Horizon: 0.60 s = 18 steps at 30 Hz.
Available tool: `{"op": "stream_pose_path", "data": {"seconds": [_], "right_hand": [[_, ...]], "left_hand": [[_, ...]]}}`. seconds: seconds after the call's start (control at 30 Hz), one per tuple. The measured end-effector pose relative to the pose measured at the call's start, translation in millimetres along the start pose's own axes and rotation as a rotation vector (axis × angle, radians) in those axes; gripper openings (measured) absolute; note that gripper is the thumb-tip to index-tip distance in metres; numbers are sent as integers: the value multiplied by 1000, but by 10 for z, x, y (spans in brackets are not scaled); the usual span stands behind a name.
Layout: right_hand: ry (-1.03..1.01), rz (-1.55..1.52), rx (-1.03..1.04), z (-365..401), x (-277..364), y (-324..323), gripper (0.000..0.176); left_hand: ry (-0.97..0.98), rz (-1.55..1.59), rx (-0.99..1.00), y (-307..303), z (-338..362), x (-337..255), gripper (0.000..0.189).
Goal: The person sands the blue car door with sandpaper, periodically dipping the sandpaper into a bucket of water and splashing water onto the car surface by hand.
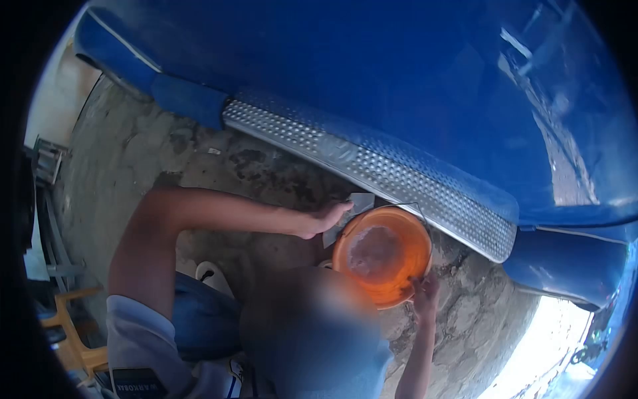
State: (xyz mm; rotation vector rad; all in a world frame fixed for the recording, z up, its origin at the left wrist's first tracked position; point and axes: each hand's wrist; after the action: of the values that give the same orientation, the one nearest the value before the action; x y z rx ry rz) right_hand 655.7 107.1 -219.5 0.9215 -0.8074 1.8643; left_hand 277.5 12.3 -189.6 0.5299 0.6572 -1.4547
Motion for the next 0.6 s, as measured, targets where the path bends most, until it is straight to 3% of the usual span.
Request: {"op": "stream_pose_path", "data": {"seconds": [0.1, 0.33, 0.6], "right_hand": [[-204, 80, 86, -115, 113, 597, 30], [-128, 12, 460, -133, 762, 2299, 23], [-215, 208, 640, -395, 785, 3677, 30]], "left_hand": [[12, -10, -70, -553, 282, 277, 77], [-56, -75, -313, -1905, 983, 618, 77], [-39, 13, -556, -2927, 1220, 1435, 63]]}}
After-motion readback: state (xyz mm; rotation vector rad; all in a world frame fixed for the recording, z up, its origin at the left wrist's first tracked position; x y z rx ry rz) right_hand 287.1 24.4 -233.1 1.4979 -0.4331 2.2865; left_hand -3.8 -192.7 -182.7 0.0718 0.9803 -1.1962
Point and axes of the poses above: each hand's wrist, its own z-axis away from the middle knuckle, its own y-axis out of the palm, x = y × z, and after that the axes turned 9 degrees about -z, right-handed
